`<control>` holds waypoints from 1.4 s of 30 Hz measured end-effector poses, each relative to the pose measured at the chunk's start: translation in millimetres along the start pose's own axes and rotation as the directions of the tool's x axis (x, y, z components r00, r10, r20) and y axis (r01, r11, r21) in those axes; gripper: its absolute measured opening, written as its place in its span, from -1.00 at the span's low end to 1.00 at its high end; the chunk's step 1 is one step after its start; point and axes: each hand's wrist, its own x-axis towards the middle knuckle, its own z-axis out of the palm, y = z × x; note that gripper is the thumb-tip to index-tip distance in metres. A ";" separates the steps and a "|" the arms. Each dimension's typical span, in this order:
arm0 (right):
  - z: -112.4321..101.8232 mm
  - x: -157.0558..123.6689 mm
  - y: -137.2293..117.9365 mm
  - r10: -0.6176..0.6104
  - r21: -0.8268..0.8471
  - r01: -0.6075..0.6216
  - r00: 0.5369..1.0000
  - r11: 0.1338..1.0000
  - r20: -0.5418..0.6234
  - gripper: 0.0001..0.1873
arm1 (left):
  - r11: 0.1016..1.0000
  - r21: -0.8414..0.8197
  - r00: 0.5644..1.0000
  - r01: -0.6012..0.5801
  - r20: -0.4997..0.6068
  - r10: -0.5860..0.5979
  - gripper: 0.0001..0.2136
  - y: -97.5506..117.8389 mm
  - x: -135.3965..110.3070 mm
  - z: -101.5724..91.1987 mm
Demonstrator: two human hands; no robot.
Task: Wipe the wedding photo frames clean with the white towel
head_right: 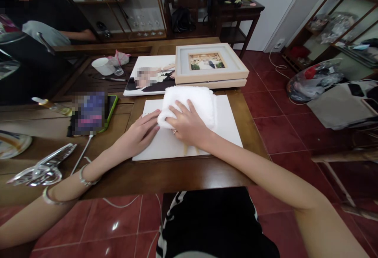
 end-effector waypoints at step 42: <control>-6.6 -21.9 -28.3 -0.269 0.083 0.263 0.960 0.961 0.073 -0.70 | 0.993 -0.121 0.964 -0.016 -0.265 -0.016 -0.55 -0.1 0.8 -1.9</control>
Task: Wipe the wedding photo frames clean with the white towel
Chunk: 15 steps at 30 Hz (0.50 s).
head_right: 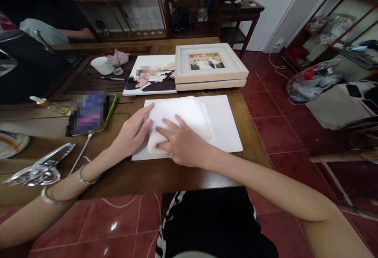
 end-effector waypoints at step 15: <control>-30.2 -46.7 -12.1 -0.046 0.210 0.029 0.996 0.977 0.078 -0.74 | 0.998 -0.066 0.995 0.019 0.100 -0.013 -0.64 3.4 1.0 -0.7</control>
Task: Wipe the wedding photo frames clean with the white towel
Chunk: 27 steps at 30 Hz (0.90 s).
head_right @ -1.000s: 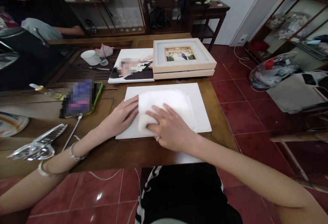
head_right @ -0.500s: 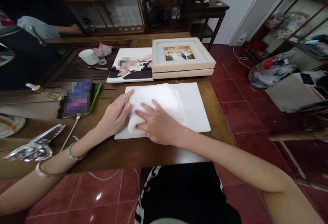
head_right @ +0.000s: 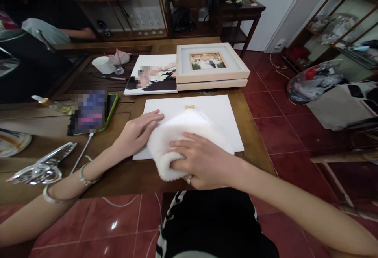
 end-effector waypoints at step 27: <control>-15.0 77.6 56.9 0.369 -0.102 -0.394 0.907 0.914 -0.202 -0.73 | 0.995 0.086 0.997 -0.054 0.067 0.048 -0.71 -2.0 -0.5 -0.3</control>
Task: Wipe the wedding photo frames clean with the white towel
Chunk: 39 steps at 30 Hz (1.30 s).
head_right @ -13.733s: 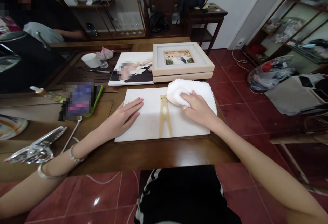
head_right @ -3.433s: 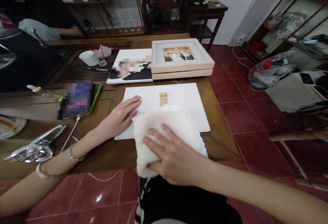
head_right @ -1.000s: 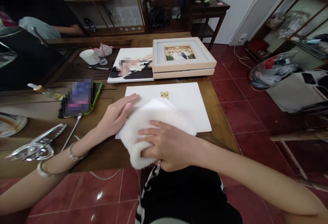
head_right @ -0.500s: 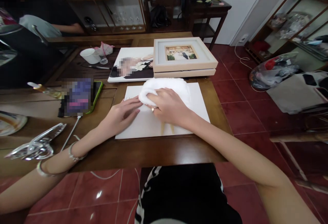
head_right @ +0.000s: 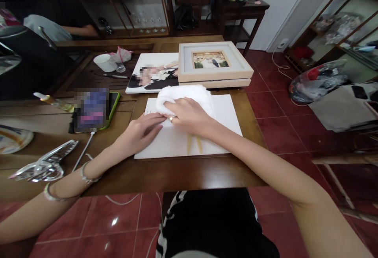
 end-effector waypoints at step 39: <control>-22.5 -147.2 45.4 0.016 0.010 -0.015 0.999 1.000 -0.038 -0.83 | 1.000 -0.002 1.000 0.003 0.009 -0.003 -0.69 -1.8 -2.4 2.3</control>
